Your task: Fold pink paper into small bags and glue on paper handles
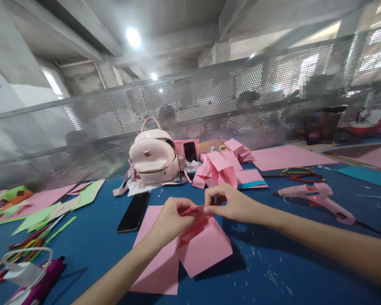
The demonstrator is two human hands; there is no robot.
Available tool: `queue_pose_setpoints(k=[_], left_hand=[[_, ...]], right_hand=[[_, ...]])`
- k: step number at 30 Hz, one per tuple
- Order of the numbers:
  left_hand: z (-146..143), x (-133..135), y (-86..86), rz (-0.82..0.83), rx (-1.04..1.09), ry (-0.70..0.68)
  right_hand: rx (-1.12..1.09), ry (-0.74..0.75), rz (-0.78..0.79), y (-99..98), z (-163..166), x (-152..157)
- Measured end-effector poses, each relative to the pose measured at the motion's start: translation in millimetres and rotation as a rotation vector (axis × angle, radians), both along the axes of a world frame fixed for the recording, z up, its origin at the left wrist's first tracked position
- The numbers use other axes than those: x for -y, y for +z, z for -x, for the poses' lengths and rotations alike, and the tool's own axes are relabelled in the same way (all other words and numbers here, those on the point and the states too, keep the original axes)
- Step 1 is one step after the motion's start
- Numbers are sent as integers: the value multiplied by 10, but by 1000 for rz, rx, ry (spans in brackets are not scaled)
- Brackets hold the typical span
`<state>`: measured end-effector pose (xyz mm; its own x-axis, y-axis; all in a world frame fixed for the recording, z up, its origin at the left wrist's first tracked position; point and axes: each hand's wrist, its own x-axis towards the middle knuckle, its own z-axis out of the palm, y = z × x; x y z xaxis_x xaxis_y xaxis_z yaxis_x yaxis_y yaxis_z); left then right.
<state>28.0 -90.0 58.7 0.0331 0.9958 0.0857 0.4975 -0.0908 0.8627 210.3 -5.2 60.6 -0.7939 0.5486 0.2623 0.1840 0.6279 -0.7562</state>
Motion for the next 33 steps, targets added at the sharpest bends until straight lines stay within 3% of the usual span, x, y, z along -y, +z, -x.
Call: queue_pose_setpoints(k=[4, 11, 14, 19, 25, 29, 33], left_hand=[[39, -12, -3, 12, 2, 3], [88, -45, -23, 33, 12, -38], [85, -49, -23, 32, 8, -36], [77, -49, -25, 45, -15, -31], [94, -62, -40, 43, -47, -14], [118, -72, -58, 37, -30, -30], [130, -72, -80, 17, 0, -38]], right_hand=[[-9, -2, -102, -45, -16, -23], [1, 100, -743, -28, -111, -6], [75, 103, -863, 24, -112, -2], [136, 124, -815, 80, -107, 9], [104, 23, -703, 119, -357, 39], [83, -156, -641, 98, -794, 78], [177, -560, -546, -91, -1571, 120]])
